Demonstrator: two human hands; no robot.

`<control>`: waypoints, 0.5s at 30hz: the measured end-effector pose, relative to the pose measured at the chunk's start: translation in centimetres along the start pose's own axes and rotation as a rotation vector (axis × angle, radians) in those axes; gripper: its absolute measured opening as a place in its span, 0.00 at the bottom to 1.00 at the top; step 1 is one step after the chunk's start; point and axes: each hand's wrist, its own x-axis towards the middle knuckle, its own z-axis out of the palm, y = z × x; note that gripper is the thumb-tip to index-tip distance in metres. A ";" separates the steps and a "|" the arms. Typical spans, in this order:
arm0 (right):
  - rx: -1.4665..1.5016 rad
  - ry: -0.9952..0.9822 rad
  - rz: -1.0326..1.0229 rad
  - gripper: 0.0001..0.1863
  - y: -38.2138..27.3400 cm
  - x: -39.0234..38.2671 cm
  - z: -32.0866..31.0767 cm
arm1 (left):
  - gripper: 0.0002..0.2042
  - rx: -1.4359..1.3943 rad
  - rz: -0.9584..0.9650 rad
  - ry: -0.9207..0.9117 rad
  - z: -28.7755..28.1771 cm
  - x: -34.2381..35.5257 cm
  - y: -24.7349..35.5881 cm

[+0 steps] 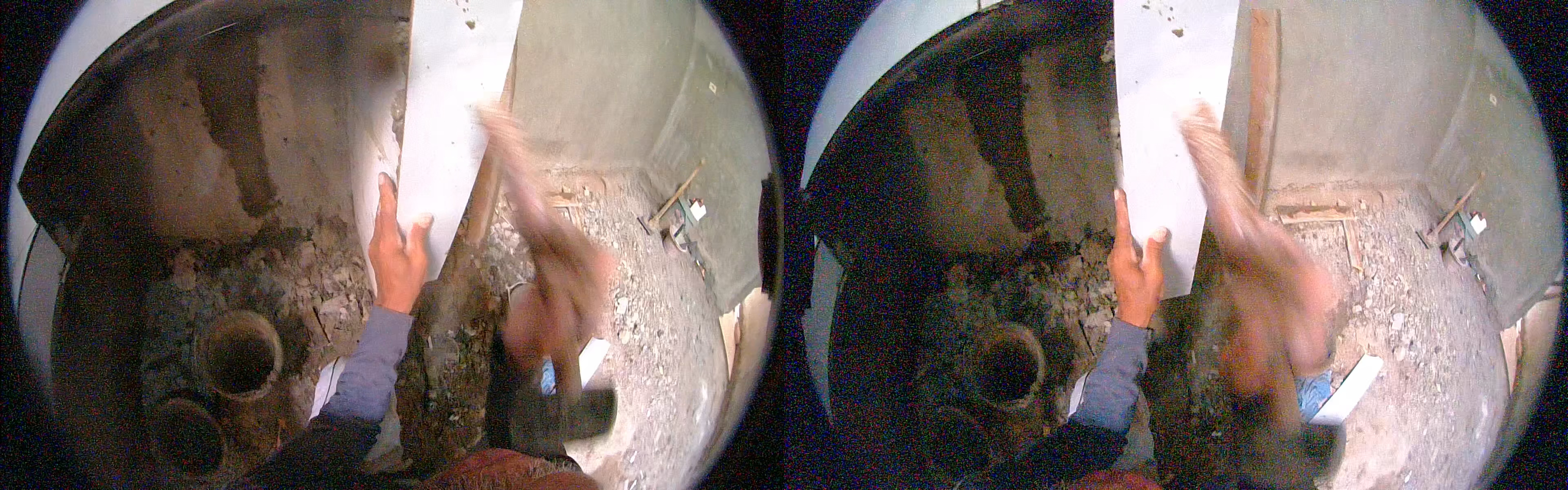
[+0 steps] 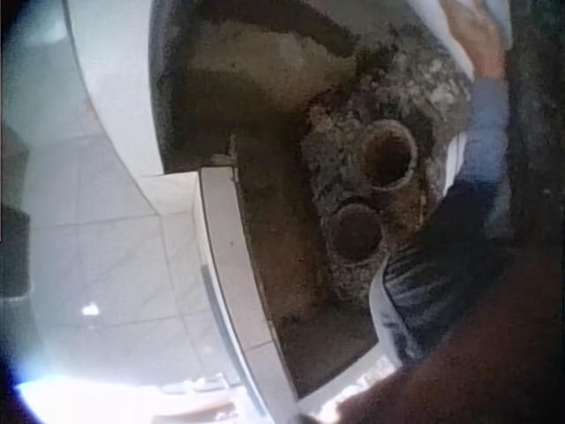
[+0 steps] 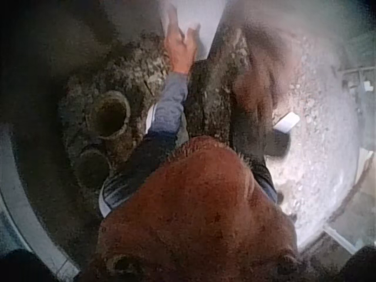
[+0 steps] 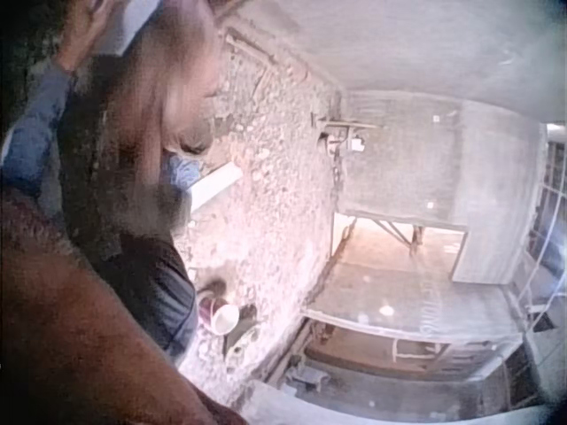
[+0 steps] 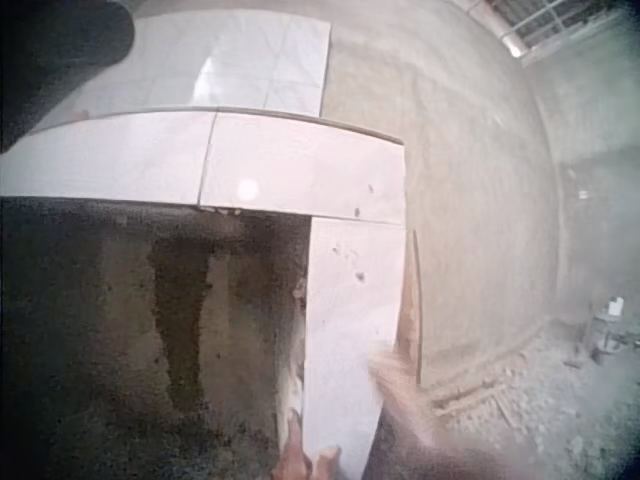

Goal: The person applies mortar to a tile using a trowel, presses the tile against a wall, and then uses a rubber mallet to tap it into place and align it with existing tiles.

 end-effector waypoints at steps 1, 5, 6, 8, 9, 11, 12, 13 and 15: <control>-0.100 -0.059 0.072 0.12 0.9 0.3 0.3 | 0.35 -0.022 -0.018 -0.017 0.4 -0.3 0.1; -0.019 -0.111 0.188 0.24 1.6 1.4 -0.6 | 0.34 -0.003 0.005 -0.013 0.4 -0.1 -0.4; 0.056 -0.048 0.168 0.24 1.3 1.7 -0.8 | 0.34 0.011 0.002 -0.008 0.4 -0.2 -0.3; 0.153 0.108 0.151 0.24 1.0 2.1 0.3 | 0.34 0.039 0.005 -0.006 0.6 -0.3 -0.4; 0.131 0.128 0.193 0.23 1.5 2.3 0.9 | 0.34 0.054 0.012 -0.008 0.6 -0.3 -0.7; 0.096 0.063 0.308 0.24 3.2 2.3 1.3 | 0.34 0.051 0.005 -0.009 0.7 -0.3 -0.7; 0.048 0.047 0.296 0.24 3.0 2.5 1.0 | 0.34 0.034 -0.008 -0.005 0.6 -0.3 -0.5; 0.000 0.030 0.284 0.24 2.6 2.9 0.7 | 0.35 0.036 -0.024 -0.013 0.4 -0.5 -0.1; 0.048 0.025 0.215 0.24 1.9 3.0 -0.1 | 0.35 0.043 -0.046 -0.004 0.2 -0.2 0.4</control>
